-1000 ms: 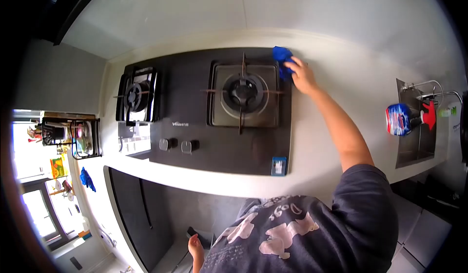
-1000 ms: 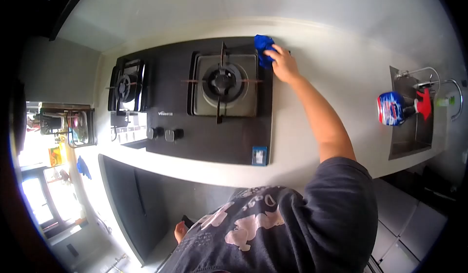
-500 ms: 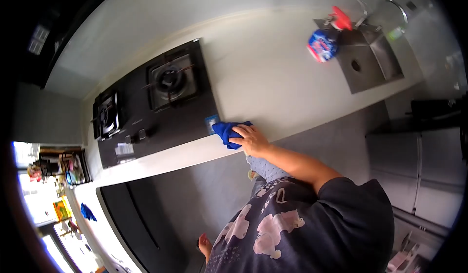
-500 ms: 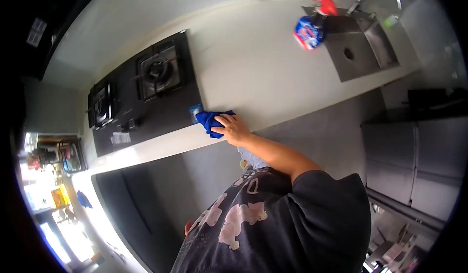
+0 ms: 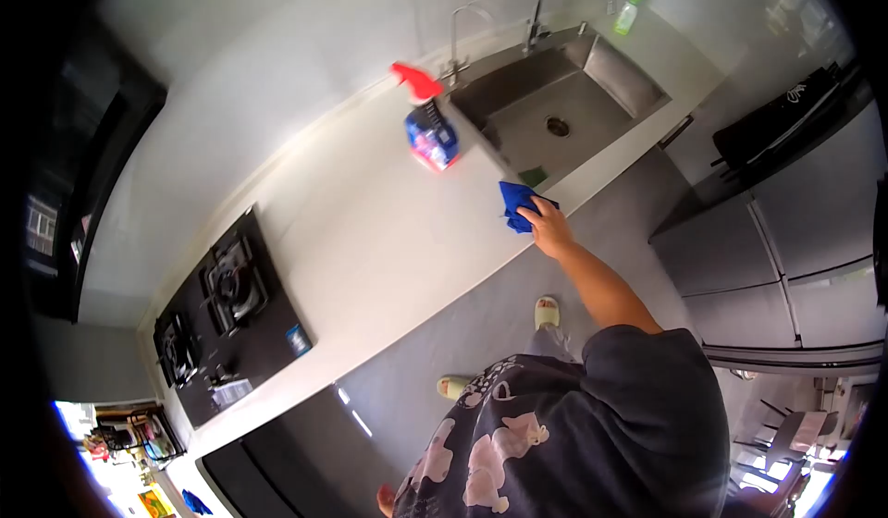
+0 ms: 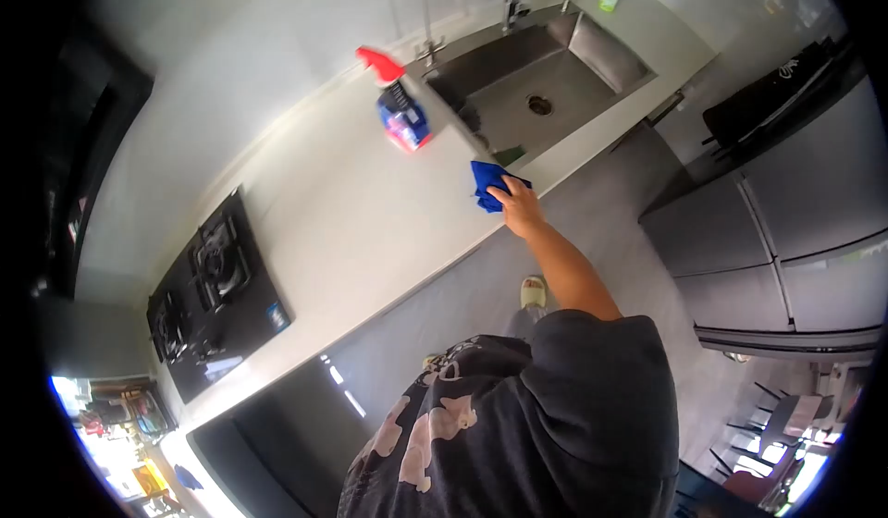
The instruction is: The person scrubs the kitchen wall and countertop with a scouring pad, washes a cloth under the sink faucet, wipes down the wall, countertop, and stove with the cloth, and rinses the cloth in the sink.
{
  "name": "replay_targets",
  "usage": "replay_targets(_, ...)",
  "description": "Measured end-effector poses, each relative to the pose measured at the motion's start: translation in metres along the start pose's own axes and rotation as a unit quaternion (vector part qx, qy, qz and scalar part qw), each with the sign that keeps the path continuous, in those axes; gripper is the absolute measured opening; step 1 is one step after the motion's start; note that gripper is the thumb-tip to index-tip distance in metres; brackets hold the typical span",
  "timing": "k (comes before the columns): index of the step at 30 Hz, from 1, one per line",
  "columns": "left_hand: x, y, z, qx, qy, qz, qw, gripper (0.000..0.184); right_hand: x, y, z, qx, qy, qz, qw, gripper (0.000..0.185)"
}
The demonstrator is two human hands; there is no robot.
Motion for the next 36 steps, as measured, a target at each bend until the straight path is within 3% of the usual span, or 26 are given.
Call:
replay_targets(6,-0.194,0.077,-0.028,-0.106,-0.076,-0.094,0.987,0.026,0.056,0.227,0.028,-0.076,0.019,-0.027,0.997,0.051)
replay_targets(7,-0.226,0.078,-0.025,-0.126,-0.069,-0.064,0.988,0.026,0.068,0.261,0.032,-0.074,0.019,-0.026,0.997,0.051)
replay_targets(8,-0.280,0.142,-0.052,-0.139,-0.095,0.103,0.980,0.027,0.078,0.299,0.037,-0.146,0.002,-0.037,0.989,0.051)
replay_targets(10,-0.369,0.216,-0.080,-0.212,-0.165,0.211,0.940,0.026,0.099,0.357,0.041,-0.269,-0.038,-0.066,0.960,0.051)
replay_targets(11,-0.405,0.222,-0.074,-0.227,-0.206,0.165,0.937,0.026,0.107,0.376,0.043,-0.282,-0.025,-0.076,0.956,0.051)
replay_targets(13,-0.483,0.295,-0.094,-0.242,-0.252,0.190,0.917,0.026,0.122,0.416,0.047,-0.310,-0.001,-0.094,0.946,0.052)
replay_targets(15,-0.558,0.343,-0.092,-0.278,-0.318,0.168,0.891,0.028,0.154,0.423,0.055,-0.377,0.024,0.080,0.923,0.054)
replay_targets(17,-0.640,0.396,-0.093,-0.345,-0.366,0.163,0.849,0.028,0.169,0.417,0.069,-0.342,0.064,0.085,0.934,0.049)
replay_targets(19,-0.733,0.428,-0.079,-0.379,-0.412,0.111,0.821,0.029,0.159,0.425,0.078,-0.333,0.099,0.247,0.905,0.046)
replay_targets(20,-0.783,0.449,-0.078,-0.431,-0.426,0.049,0.794,0.030,0.157,0.425,0.085,-0.310,0.099,0.276,0.904,0.045)
replay_targets(21,-0.838,0.465,-0.069,-0.400,-0.453,0.013,0.797,0.031,0.153,0.422,0.094,-0.286,0.099,0.305,0.903,0.044)
replay_targets(23,-0.937,0.517,-0.068,-0.462,-0.465,0.010,0.755,0.036,0.169,0.404,0.116,-0.266,0.073,0.343,0.898,0.039)
replay_targets(24,-0.987,0.541,-0.072,-0.431,-0.474,-0.039,0.767,0.040,0.184,0.392,0.129,-0.251,0.069,0.342,0.903,0.036)
replay_targets(27,-1.089,0.622,-0.083,-0.448,-0.439,0.056,0.777,0.046,0.191,0.385,0.165,-0.224,0.042,0.384,0.895,0.030)
replay_targets(30,-1.193,0.641,-0.042,-0.485,-0.285,0.159,0.811,0.054,0.208,0.382,0.202,-0.235,-0.007,0.374,0.897,0.026)
replay_targets(31,-1.215,0.641,-0.028,-0.444,-0.270,0.158,0.840,0.055,0.208,0.383,0.215,-0.232,-0.026,0.375,0.897,0.026)
replay_targets(33,-1.253,0.628,0.002,-0.272,-0.281,-0.035,0.920,0.060,0.219,0.376,0.241,-0.206,-0.039,0.412,0.887,0.027)
replay_targets(34,-1.266,0.618,0.012,-0.206,-0.277,-0.112,0.932,0.062,0.214,0.379,0.252,-0.183,-0.034,0.403,0.896,0.027)
replay_targets(36,-1.240,0.639,-0.023,-0.328,-0.249,0.041,0.910,0.079,0.206,0.382,0.271,-0.154,-0.035,0.394,0.905,0.027)
Point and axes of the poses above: each hand's wrist, its own z-axis towards the middle knuckle, its own x-axis out of the back of the hand, y = z × x, the point moved 4 cm from there along z, towards the middle knuckle, and after that the axes turned 5 degrees about -x, right-handed, at the moved point
